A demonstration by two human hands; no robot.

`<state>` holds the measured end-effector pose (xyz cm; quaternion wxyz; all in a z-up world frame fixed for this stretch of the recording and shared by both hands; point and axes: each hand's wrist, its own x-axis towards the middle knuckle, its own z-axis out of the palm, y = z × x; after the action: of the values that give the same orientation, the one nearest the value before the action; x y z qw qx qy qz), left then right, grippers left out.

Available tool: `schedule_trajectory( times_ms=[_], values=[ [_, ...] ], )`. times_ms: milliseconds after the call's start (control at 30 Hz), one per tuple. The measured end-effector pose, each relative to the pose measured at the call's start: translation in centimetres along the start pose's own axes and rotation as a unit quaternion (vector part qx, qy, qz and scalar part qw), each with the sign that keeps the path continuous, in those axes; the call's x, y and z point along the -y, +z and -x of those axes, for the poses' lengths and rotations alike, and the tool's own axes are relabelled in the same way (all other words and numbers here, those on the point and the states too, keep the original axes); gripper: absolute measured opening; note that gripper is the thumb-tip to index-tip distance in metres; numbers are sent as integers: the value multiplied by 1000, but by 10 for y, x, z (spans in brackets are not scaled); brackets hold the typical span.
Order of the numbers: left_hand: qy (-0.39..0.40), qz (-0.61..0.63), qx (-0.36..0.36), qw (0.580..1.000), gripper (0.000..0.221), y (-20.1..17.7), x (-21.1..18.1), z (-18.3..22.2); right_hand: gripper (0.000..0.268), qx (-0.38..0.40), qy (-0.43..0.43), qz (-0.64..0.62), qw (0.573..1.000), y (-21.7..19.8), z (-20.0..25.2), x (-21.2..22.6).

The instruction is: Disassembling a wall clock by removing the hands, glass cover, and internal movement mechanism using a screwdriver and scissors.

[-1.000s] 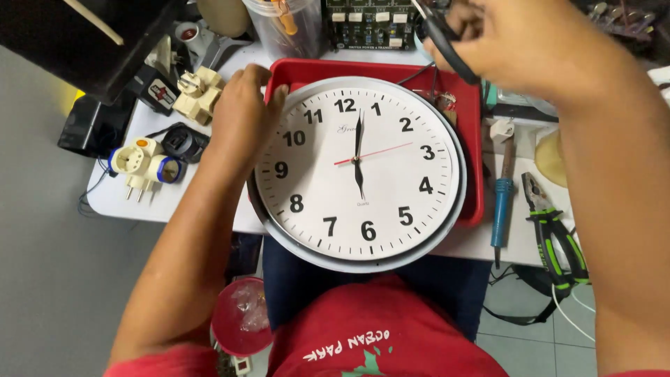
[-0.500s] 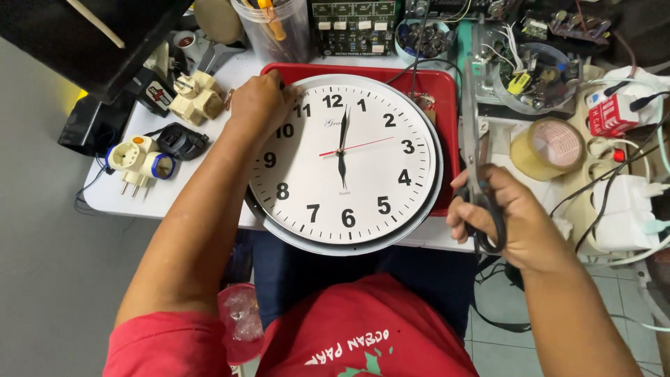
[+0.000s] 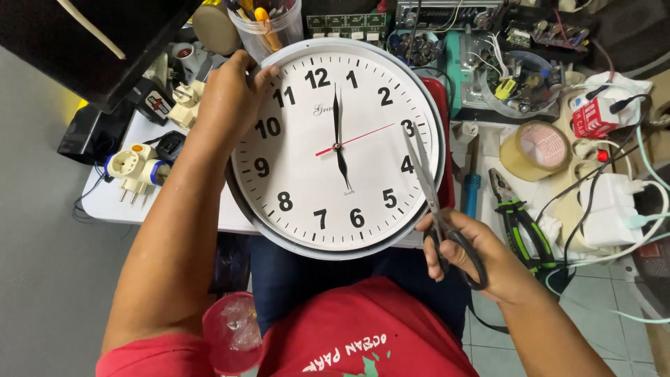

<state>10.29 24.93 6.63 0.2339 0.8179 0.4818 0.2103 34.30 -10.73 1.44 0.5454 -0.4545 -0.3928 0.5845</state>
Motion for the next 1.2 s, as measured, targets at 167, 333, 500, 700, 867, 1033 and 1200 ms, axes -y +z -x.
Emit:
schedule_trajectory(
  times_ms=[167, 333, 500, 700, 867, 1033, 1200],
  values=[
    [35, -14, -76, 996, 38, -14, -13, 12, 37, 0, 71, 35, 997, 6, 3, 1],
    [67, -7, -90, 994, 38, -19, -15, 20, 25, -56, 121, 61, 989, 11, 2, 3],
    [71, 3, -84, 994, 37, -18, -14, 18, 20, -100, 142, 99, 980, 17, -6, 18],
    [57, 23, -69, 996, 37, -16, -13, 17, 19, -119, 156, 95, 976, 16, -15, 21],
    [34, 16, -52, 998, 38, -17, -20, 16, 20, -128, 177, 119, 969, 22, -21, 32],
    [22, 20, -48, 998, 36, -15, -20, 15, 19, -139, 190, 130, 963, 26, -25, 39],
    [33, 29, -45, 998, 39, -11, -16, 13, 19, -148, 209, 142, 956, 31, -32, 43]
  ],
)
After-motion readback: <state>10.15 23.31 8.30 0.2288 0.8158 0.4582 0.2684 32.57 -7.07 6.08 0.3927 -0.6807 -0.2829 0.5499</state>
